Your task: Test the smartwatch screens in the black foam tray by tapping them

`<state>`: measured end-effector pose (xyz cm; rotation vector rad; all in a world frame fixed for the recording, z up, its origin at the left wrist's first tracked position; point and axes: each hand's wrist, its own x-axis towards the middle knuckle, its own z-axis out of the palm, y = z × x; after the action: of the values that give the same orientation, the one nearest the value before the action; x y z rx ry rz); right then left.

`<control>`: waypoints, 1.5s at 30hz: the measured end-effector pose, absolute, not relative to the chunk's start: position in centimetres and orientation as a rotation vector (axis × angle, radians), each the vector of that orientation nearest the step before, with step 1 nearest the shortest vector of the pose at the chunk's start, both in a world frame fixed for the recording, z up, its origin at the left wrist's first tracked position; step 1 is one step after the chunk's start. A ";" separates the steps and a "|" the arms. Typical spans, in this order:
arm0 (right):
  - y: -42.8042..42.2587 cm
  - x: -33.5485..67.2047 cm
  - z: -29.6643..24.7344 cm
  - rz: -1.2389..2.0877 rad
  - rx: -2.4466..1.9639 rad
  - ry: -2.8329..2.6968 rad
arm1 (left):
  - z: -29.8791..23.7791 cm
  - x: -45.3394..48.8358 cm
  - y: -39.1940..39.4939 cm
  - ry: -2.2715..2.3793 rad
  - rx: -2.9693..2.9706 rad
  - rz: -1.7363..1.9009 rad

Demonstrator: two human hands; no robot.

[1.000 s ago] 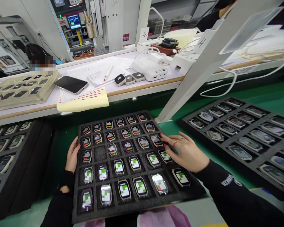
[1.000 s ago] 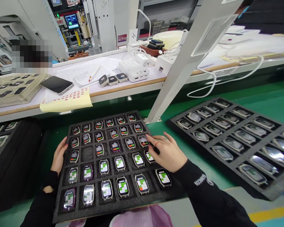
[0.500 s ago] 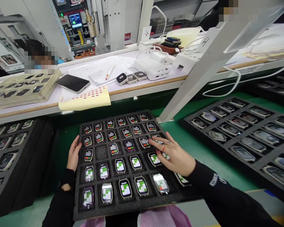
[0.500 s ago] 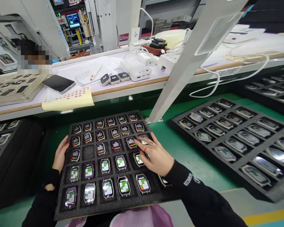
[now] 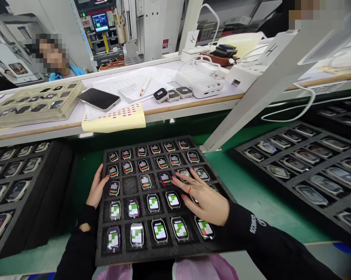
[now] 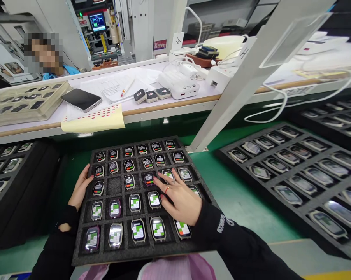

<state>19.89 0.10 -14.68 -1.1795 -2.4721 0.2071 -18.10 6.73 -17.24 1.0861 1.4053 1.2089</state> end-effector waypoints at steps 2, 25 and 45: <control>0.2 18.9 -14.7 0.205 -1.154 -2.490 | -17.3 -18.6 6.3 1.378 1.069 1.126; 1.7 12.8 -14.6 0.283 -0.860 -2.702 | -17.0 -20.1 4.5 1.134 1.244 0.846; 6.4 10.7 -15.5 0.393 -0.856 -2.650 | -18.5 -18.8 5.5 1.430 1.345 0.989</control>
<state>10.74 6.42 -15.48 -0.8557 -2.6501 0.3927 -18.80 5.48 -18.47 1.3451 1.4296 0.9894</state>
